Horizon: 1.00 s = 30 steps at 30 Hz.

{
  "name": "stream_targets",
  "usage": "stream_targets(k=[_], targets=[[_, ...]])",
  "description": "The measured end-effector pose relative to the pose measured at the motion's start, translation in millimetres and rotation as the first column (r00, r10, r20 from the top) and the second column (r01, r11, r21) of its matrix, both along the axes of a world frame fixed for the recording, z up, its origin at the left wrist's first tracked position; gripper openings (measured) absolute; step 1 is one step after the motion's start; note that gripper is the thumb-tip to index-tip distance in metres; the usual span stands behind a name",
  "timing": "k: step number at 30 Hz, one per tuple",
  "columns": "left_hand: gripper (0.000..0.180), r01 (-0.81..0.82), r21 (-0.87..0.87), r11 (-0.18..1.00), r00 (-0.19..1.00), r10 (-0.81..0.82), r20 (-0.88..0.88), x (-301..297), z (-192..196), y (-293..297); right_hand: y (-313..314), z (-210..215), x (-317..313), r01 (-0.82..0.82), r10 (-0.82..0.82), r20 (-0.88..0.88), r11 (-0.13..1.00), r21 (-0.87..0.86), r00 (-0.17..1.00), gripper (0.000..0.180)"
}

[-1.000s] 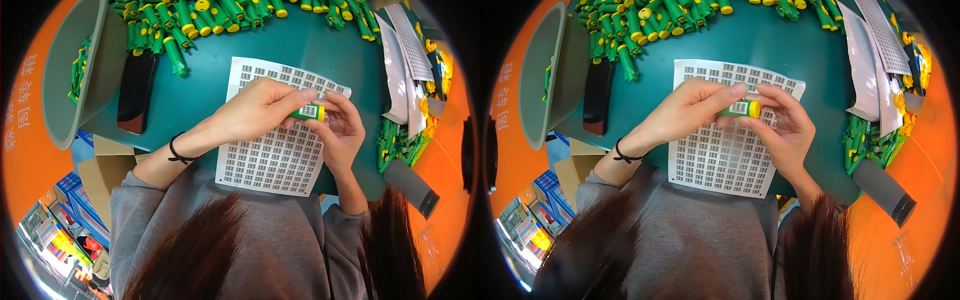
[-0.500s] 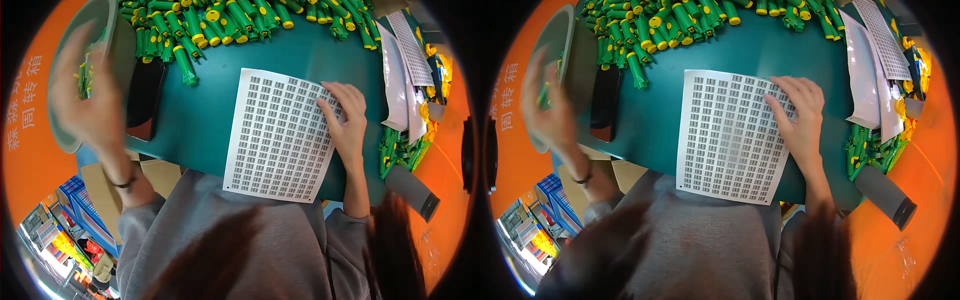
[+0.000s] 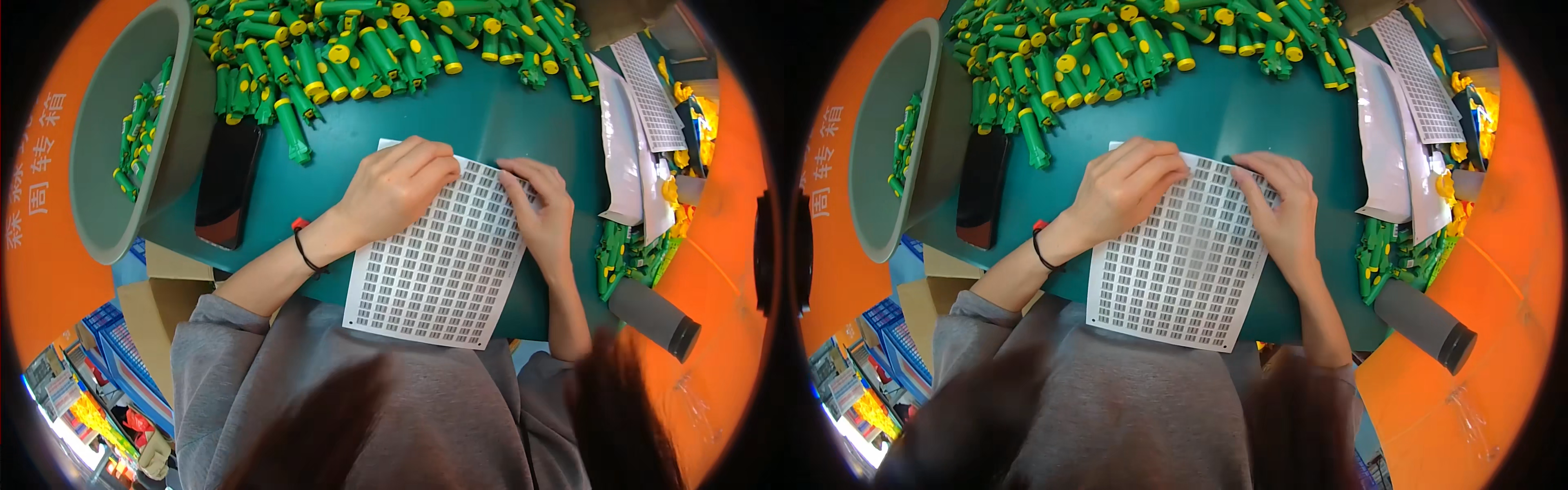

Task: Applying identification stickers from a sheet onto green toy components at a factory workbench.

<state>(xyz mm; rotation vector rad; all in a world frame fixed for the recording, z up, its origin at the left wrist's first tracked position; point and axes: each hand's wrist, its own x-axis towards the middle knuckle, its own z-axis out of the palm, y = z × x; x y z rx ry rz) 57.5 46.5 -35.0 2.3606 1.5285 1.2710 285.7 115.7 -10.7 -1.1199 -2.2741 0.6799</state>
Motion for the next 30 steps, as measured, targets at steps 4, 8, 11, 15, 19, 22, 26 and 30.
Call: stream_targets(k=[4, 8, 11, 15, 19, 22, 26, 30], targets=[[0.011, -0.015, -0.164, 0.986, 0.949, 0.066, 0.308, -3.1, 4.6, 3.3, 68.4, 20.3, -19.7, 0.196, -0.189, -0.127, 0.979, 0.047, 0.974, 0.030], [0.008, 0.026, -0.239, 0.971, 0.868, 0.097, 0.487, -4.5, 9.2, 5.9, 133.7, 26.1, -37.0, 0.368, -0.368, -0.014, 0.930, 0.015, 0.930, 0.039], [0.012, 0.008, -0.266, 0.964, 0.831, 0.142, 0.538, -6.9, 11.9, 2.3, 136.5, 14.3, -22.0, 0.351, -0.348, -0.146, 0.936, -0.002, 0.926, 0.037], [0.016, -0.002, -0.242, 0.970, 0.846, 0.131, 0.517, -15.5, 10.0, -4.2, 87.5, 18.6, -8.4, 0.359, -0.357, -0.397, 0.931, -0.072, 0.846, 0.028], [0.014, -0.031, -0.055, 0.998, 0.909, 0.051, 0.414, -11.8, 32.6, -1.0, 31.3, 18.0, 11.0, 0.159, -0.310, -0.553, 0.939, -0.304, 0.774, 0.030], [0.020, 0.088, -0.230, 0.969, 0.778, 0.077, 0.624, 2.7, 60.8, -8.9, -1.4, 10.5, 10.6, -0.092, -0.280, -0.699, 0.892, -0.443, 0.658, 0.035], [0.016, 0.154, -0.238, 0.959, 0.830, 0.005, 0.557, 9.2, 76.3, -10.4, -26.8, 13.9, 2.3, -0.168, -0.163, -0.699, 0.910, -0.380, 0.696, 0.035], [0.013, 0.240, -0.342, 0.908, 0.837, -0.015, 0.547, 12.9, 91.3, -7.9, -31.9, 13.5, 2.7, -0.238, -0.042, -0.687, 0.921, -0.308, 0.725, 0.035]])
